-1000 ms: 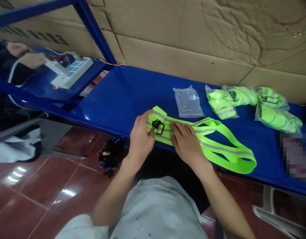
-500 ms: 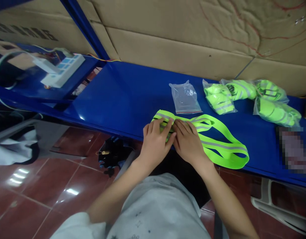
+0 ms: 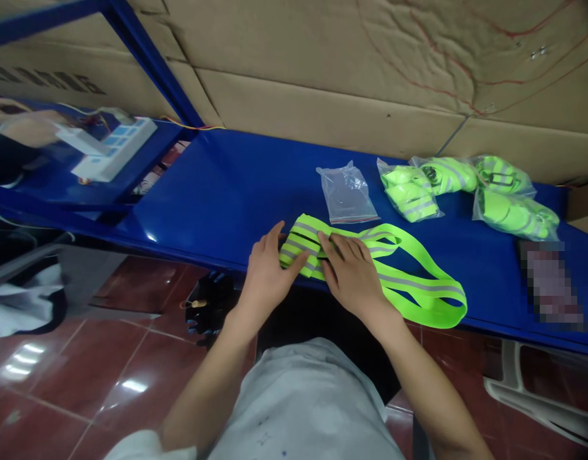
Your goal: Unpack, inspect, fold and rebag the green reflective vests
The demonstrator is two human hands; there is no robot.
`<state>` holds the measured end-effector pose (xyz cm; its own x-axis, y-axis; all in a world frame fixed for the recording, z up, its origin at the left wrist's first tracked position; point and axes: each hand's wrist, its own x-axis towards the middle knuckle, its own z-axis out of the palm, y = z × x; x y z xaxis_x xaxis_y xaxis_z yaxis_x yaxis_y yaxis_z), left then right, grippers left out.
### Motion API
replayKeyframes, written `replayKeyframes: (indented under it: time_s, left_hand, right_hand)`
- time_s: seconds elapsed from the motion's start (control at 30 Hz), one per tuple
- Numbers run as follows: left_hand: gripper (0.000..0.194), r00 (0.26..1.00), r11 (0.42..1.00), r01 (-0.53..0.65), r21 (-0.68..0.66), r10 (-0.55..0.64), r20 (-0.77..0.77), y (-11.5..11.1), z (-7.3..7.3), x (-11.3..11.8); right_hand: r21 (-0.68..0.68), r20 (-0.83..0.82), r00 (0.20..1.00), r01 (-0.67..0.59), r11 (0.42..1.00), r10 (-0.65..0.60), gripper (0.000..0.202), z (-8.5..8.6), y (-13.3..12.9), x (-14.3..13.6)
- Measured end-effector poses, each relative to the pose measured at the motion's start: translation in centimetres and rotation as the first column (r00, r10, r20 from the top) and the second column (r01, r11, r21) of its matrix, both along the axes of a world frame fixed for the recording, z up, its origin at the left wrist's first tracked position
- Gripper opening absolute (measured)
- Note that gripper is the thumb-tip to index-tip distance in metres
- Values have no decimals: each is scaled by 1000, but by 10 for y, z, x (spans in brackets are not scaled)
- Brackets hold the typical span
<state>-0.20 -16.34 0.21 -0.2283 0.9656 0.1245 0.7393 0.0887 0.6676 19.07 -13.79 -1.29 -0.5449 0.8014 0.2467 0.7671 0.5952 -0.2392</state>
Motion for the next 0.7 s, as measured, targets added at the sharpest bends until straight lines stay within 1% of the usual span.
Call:
replayKeyframes:
  time_s: [0.07,0.13,0.23,0.3,0.4,0.53,0.6,0.7]
  left_hand:
    - [76,1000,996,7,-93,-5,22,2,0,1]
    - [74,998,994,14,-109,-8,59,3,1,4]
    - [64,995,998,7,-57,-1,100,4,1,12]
    - [54,996,1000,-19,0,19,89,4,1,16]
    - [46,998,994,-48,95,45,32,4,1,20]
    - [44,994,962,-56,266,78,-74,5,-4,21]
    - [45,986,942,-18,334,73,-153,7,-11,21]
    - [51,952,920,109,377,12,-304,10,-21,20]
  right_hand:
    - [4,7,1000,7,1000,-7,54,0,0,-1]
    - [-1,8,1000,5,1000,-5,54,0,0,-1]
    - [-8,-13,1000,-10,1000,10,55,2,-1,1]
    - [-8,-36,999,-32,999,32,57,3,-1,3]
    - [1,-61,997,-48,999,48,59,5,0,8]
    - [23,-29,999,36,999,-35,58,6,0,11]
    - [21,10,999,38,999,-38,60,6,-1,8]
    - [31,58,998,-25,999,23,57,5,-5,1]
